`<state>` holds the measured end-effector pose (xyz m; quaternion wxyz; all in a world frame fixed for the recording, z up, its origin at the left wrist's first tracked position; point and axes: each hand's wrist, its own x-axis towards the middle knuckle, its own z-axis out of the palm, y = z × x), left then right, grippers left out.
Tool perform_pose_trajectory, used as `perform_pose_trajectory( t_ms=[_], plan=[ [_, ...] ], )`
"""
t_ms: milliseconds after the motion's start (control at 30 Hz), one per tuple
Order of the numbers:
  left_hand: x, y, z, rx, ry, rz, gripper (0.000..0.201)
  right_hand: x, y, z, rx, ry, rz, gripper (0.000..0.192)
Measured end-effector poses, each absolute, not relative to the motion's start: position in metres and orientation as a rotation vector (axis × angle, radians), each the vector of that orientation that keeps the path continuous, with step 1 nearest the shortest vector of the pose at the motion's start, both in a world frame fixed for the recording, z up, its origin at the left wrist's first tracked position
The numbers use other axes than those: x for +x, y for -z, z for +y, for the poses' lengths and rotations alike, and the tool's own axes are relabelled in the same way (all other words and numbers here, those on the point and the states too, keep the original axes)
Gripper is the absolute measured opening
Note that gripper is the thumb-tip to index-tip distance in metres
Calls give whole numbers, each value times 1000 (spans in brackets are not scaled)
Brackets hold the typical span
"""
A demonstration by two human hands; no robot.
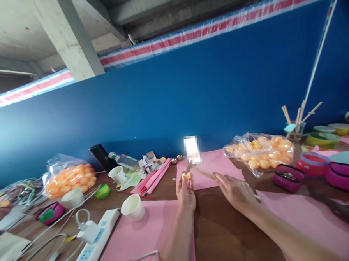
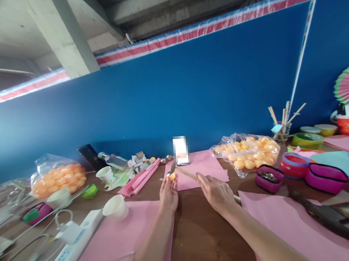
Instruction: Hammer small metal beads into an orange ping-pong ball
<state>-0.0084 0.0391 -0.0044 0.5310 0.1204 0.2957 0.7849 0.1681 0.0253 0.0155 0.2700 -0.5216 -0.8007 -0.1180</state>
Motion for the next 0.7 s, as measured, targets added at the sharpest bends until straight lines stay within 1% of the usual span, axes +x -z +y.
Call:
perform_pose_trajectory(
  t_ms=[200, 300, 500, 700],
  plan=[
    [-6, 3, 38, 315, -1850, 675, 7, 169, -16, 27, -1435, 297, -2163, 30],
    [-7, 1, 37, 270, -1840, 695, 6, 175, -16, 33, -1502, 279, -2081, 31],
    [-7, 0, 37, 242, -1803, 730, 5, 204, -10, 58, -1792, 293, -1925, 34],
    [-6, 1, 37, 248, -1739, 760, 7, 220, -1, 71, -2076, 178, -1959, 35]
  ],
)
